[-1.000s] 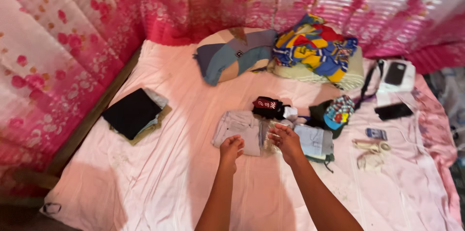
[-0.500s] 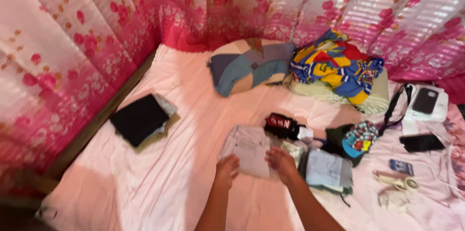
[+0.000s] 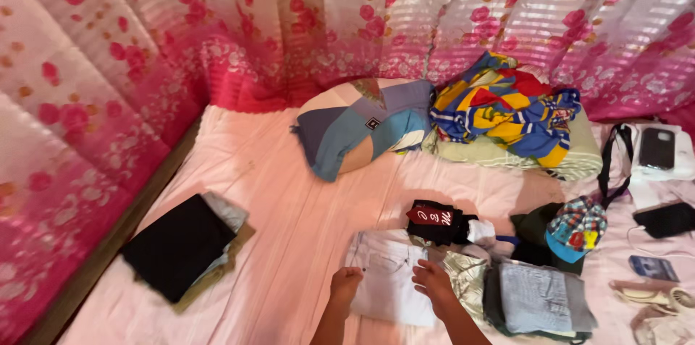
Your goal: The person picks up several folded garments from a bed and places them into a drawer.
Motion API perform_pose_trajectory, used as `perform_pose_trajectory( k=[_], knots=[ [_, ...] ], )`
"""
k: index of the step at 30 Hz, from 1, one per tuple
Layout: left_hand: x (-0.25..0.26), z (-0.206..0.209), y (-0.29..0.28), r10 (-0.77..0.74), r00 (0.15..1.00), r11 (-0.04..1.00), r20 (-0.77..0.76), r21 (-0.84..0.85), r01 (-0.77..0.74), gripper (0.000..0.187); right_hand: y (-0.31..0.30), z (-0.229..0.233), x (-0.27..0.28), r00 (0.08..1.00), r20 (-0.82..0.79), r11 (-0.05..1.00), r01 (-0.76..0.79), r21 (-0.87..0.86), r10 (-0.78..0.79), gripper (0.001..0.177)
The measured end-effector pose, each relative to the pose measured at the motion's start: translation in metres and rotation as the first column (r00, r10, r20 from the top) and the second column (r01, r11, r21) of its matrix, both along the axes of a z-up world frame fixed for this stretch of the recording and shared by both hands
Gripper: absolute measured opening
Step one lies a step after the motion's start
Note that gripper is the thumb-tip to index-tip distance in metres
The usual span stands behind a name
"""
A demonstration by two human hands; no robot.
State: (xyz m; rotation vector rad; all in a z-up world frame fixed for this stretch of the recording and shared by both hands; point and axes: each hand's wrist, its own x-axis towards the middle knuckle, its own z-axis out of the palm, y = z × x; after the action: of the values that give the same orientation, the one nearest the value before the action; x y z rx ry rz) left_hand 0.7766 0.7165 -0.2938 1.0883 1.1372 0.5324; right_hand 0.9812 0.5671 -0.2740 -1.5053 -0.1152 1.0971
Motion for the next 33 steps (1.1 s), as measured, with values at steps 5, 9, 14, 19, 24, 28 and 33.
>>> perform_pose_trajectory(
  k=[5,9,14,19,24,28,33],
  knots=[
    [0.012,-0.053,0.024,-0.006,0.997,1.0,-0.072,-0.021,0.004,0.024,0.009,-0.052,0.0,0.999,0.047,0.998,0.017,-0.061,-0.015,0.059],
    [0.018,-0.093,0.029,-0.031,0.963,0.997,-0.268,0.056,0.048,0.039,0.01,-0.093,-0.005,0.9,0.421,0.975,-0.013,-0.222,0.108,0.066],
    [0.006,-0.129,0.02,-0.138,0.72,0.973,-0.681,0.041,0.225,0.071,0.008,-0.137,-0.01,0.9,0.386,0.907,-0.022,-0.421,0.201,0.086],
    [0.003,-0.157,0.019,-0.121,0.767,0.928,-0.631,0.204,0.313,0.115,0.006,-0.157,-0.017,0.844,0.444,0.749,0.08,-0.658,0.301,0.091],
    [0.012,-0.172,0.022,-0.288,0.648,0.949,-0.705,-0.12,0.292,0.124,-0.003,-0.165,-0.018,0.904,0.427,0.896,0.191,-0.4,-0.002,0.106],
    [-0.001,-0.162,0.017,-0.212,0.75,0.977,-0.626,-0.11,0.184,0.131,-0.011,-0.155,-0.003,0.892,0.45,0.871,0.197,-0.45,0.031,0.099],
    [-0.035,-0.145,-0.01,-0.156,0.988,0.87,-0.004,-0.474,0.136,0.066,-0.025,-0.155,-0.01,0.941,0.205,0.86,-0.14,-0.491,0.27,0.097]
  ],
)
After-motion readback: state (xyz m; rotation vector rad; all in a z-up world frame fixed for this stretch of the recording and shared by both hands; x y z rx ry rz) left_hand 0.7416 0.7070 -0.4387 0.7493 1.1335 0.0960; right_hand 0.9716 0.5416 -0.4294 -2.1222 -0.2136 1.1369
